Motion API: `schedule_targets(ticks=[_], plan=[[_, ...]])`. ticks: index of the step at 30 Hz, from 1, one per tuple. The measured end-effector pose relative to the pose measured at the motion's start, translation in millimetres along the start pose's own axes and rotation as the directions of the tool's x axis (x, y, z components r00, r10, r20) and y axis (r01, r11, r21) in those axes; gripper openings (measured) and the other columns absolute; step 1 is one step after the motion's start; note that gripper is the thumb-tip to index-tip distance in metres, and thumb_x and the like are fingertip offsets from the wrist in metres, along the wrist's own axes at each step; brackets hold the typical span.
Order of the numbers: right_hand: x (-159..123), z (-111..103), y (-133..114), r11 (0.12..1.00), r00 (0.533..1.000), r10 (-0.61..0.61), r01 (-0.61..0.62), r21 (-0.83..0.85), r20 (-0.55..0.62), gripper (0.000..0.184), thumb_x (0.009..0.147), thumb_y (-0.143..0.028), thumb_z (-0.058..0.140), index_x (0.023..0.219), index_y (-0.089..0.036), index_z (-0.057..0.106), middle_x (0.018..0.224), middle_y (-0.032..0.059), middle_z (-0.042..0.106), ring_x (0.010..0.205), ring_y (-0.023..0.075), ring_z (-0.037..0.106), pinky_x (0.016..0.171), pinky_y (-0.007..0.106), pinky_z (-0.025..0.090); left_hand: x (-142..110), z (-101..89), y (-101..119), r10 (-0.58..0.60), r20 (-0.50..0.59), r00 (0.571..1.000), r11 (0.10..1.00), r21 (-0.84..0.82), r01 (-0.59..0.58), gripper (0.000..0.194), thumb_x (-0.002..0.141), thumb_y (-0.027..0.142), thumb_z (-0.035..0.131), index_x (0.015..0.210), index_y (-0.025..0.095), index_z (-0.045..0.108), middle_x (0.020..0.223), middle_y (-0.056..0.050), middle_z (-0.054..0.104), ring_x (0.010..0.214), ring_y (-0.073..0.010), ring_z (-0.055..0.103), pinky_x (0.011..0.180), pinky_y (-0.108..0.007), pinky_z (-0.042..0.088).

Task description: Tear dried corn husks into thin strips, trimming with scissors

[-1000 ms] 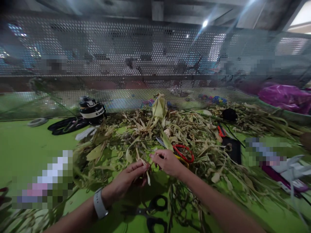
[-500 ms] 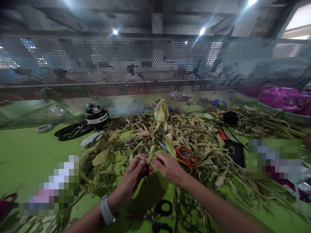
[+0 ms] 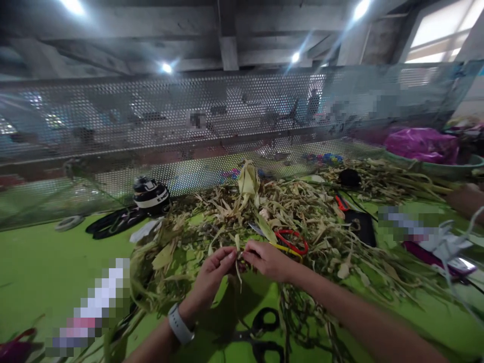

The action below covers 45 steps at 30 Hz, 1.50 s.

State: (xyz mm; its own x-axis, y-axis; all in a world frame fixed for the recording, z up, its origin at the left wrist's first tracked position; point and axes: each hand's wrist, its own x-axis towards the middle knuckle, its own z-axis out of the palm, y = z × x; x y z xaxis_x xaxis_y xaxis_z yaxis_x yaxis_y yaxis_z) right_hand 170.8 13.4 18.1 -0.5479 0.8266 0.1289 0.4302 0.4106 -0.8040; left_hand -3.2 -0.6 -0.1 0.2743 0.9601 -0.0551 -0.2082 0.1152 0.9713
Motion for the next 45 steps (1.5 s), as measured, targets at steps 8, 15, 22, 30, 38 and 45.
schedule_targets(ticks=[8, 15, 22, 30, 38, 45], plan=[[3, 3, 10, 0.989, 0.993, 0.071, -0.056, 0.140, -0.100, 0.029, 0.089, -0.042, 0.040, 0.074, -0.018, 0.046, 0.061, -0.0035, 0.043, 0.057, 0.0112, 0.041, 0.055, 0.023, 0.035, 1, -4.5, 1, -0.061, 0.100, 0.993, 0.992, -0.109, 0.071, 0.029, 0.071, 0.036, 0.067, 0.092, 0.017, 0.068, 0.067, -0.001, 0.066, 0.064, -0.0105, 0.057, 0.069, -0.022, 0.044], [3, 8, 14, 0.971, 0.991, 0.110, -0.093, 0.218, -0.070, 0.032, 0.086, -0.046, 0.043, 0.073, -0.017, 0.046, 0.059, -0.0049, 0.042, 0.053, 0.0091, 0.042, 0.050, 0.021, 0.035, -1, -5.8, 2, -0.152, 0.030, 0.988, 0.975, -0.159, 0.155, 0.027, 0.068, 0.035, 0.069, 0.088, 0.017, 0.067, 0.068, -0.001, 0.064, 0.062, -0.0112, 0.057, 0.061, -0.022, 0.046], [1, 12, 8, 0.936, 0.981, 0.179, -0.146, 0.320, -0.076, 0.043, 0.085, -0.056, 0.038, 0.066, -0.018, 0.042, 0.056, -0.0055, 0.040, 0.047, 0.0075, 0.041, 0.044, 0.019, 0.034, 2, -2.8, -1, -0.140, -0.097, 0.985, 0.976, -0.181, 0.120, 0.027, 0.062, 0.037, 0.074, 0.075, 0.014, 0.069, 0.057, 0.001, 0.059, 0.049, -0.0066, 0.050, 0.053, -0.018, 0.043], [0, 30, 10, 0.944, 0.980, 0.199, -0.193, 0.267, 0.005, 0.039, 0.085, -0.052, 0.040, 0.067, -0.018, 0.047, 0.049, -0.0047, 0.045, 0.044, 0.0094, 0.043, 0.045, 0.021, 0.034, 2, 2.0, -1, -0.164, -0.193, 0.967, 0.927, -0.367, 0.084, 0.027, 0.059, 0.028, 0.077, 0.083, 0.016, 0.072, 0.086, -0.005, 0.070, 0.075, -0.0120, 0.062, 0.072, -0.020, 0.048], [-3, 34, 8, 0.920, 0.976, 0.209, -0.218, 0.326, 0.063, 0.034, 0.085, -0.045, 0.043, 0.065, -0.018, 0.047, 0.049, -0.0051, 0.044, 0.042, 0.0083, 0.043, 0.041, 0.019, 0.033, -1, 3.0, -4, -0.162, -0.118, 0.980, 0.920, -0.378, 0.106, 0.024, 0.058, 0.023, 0.078, 0.079, 0.015, 0.071, 0.078, -0.004, 0.071, 0.071, -0.0119, 0.064, 0.068, -0.019, 0.049], [-5, 31, 4, 0.971, 0.990, 0.132, -0.138, 0.196, 0.041, 0.028, 0.084, -0.033, 0.045, 0.060, -0.018, 0.044, 0.047, -0.0062, 0.039, 0.042, 0.0073, 0.037, 0.040, 0.019, 0.027, 2, 1.4, -1, -0.230, -0.191, 0.954, 0.915, -0.375, 0.145, 0.028, 0.051, 0.024, 0.081, 0.076, 0.016, 0.070, 0.073, -0.002, 0.070, 0.065, -0.0103, 0.062, 0.061, -0.017, 0.048]])
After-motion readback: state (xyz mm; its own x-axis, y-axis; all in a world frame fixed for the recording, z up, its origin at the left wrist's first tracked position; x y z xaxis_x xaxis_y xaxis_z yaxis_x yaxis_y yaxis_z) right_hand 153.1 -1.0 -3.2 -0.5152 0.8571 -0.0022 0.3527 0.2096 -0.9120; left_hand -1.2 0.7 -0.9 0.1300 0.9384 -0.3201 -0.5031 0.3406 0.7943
